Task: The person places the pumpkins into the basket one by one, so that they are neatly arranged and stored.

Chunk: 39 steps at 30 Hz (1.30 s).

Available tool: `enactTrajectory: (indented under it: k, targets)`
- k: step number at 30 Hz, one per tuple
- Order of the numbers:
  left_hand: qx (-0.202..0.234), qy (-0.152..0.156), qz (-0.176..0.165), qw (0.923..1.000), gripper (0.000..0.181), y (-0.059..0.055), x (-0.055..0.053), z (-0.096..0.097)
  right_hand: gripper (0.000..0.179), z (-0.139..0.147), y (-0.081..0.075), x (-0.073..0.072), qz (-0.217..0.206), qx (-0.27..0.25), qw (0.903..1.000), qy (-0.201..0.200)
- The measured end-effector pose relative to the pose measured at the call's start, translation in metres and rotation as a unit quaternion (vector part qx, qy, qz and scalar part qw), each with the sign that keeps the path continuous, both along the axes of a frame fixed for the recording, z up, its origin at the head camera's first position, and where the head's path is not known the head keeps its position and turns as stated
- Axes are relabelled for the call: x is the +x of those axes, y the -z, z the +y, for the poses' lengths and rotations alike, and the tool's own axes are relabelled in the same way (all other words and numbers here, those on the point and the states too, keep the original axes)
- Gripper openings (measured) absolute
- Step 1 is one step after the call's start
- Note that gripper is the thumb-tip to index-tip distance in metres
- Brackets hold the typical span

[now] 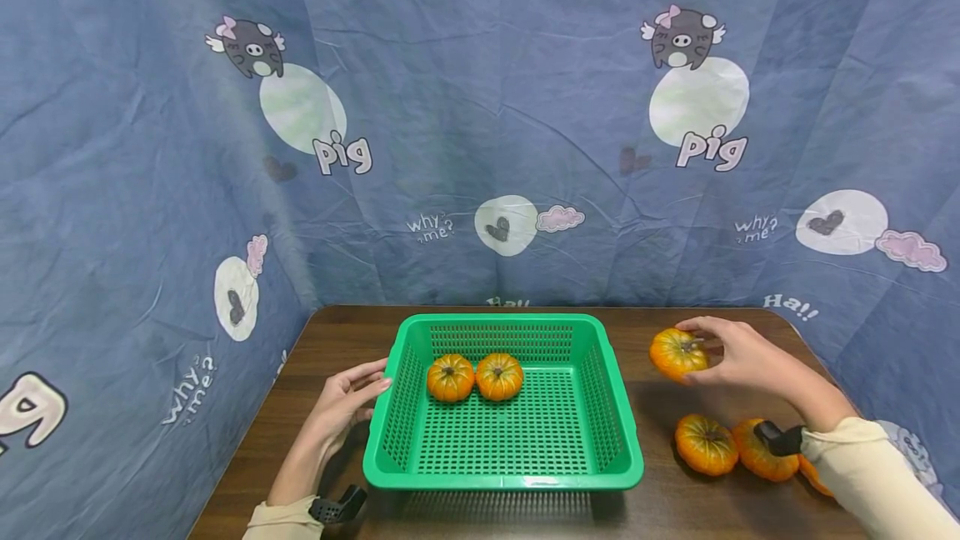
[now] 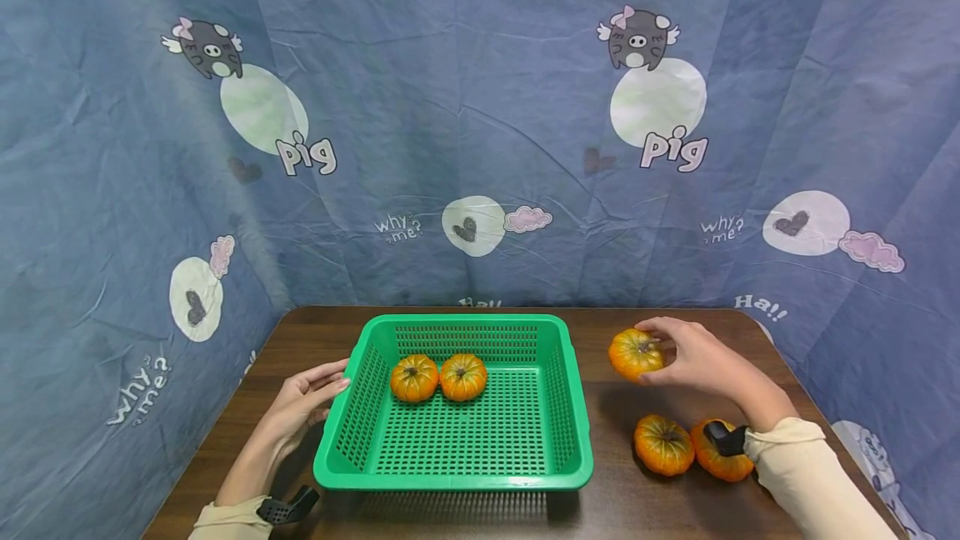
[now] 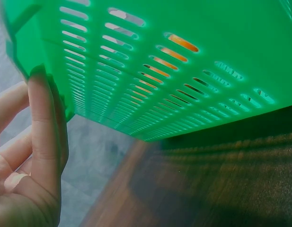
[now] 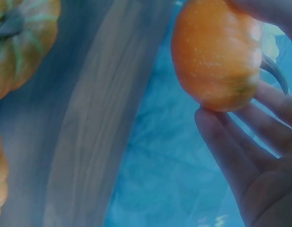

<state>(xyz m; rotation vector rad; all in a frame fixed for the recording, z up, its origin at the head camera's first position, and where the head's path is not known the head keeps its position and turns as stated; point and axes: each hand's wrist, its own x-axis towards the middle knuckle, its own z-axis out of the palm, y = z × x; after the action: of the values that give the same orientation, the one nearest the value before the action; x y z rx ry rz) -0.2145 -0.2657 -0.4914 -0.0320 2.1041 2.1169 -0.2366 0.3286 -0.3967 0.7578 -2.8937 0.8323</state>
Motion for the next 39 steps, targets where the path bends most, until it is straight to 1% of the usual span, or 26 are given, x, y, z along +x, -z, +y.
enactTrajectory:
  k: [3, 8, 12, 16, 19, 23, 29, 33, 36, 39]
  targets:
    - [0.001, 0.001, 0.0, 1.0, 0.058, 0.0, 0.0, 0.0, 0.069, -0.008, -0.004, -0.002, -0.004, 0.001, 1.0, -0.007]
    - [0.002, 0.003, 0.0, 1.0, 0.058, 0.0, 0.0, 0.0, 0.073, -0.022, -0.011, -0.005, -0.023, -0.003, 0.9994, -0.028]
    - [0.003, 0.002, -0.002, 1.0, 0.058, 0.0, 0.0, 0.0, 0.071, -0.034, -0.016, -0.006, -0.003, 0.014, 0.9988, -0.046]
    - [0.004, 0.001, -0.003, 1.0, 0.058, 0.0, 0.0, 0.0, 0.067, -0.046, -0.019, -0.009, 0.015, 0.042, 0.9981, -0.041]
    - [0.006, 0.001, -0.004, 1.0, 0.058, -0.001, 0.0, 0.0, 0.068, -0.054, -0.02, -0.012, 0.0, 0.05, 0.9982, -0.033]
    - [0.006, 0.002, -0.005, 1.0, 0.058, -0.001, 0.0, 0.0, 0.069, -0.065, -0.023, -0.016, -0.018, 0.053, 0.9978, -0.035]
    - [0.006, 0.001, -0.005, 1.0, 0.058, 0.0, 0.0, 0.0, 0.066, -0.083, -0.027, -0.02, -0.024, 0.063, 0.9966, -0.047]
    - [0.006, 0.002, -0.004, 1.0, 0.057, 0.001, 0.0, 0.0, 0.064, -0.094, -0.028, -0.019, -0.039, 0.066, 0.9964, -0.038]
    - [0.007, 0.003, -0.003, 1.0, 0.057, 0.001, -0.001, 0.0, 0.062, -0.102, -0.028, -0.022, -0.037, 0.076, 0.9954, -0.045]
    - [0.008, 0.004, -0.003, 1.0, 0.058, 0.001, 0.0, 0.0, 0.065, -0.11, -0.028, -0.026, -0.026, 0.089, 0.9935, -0.065]
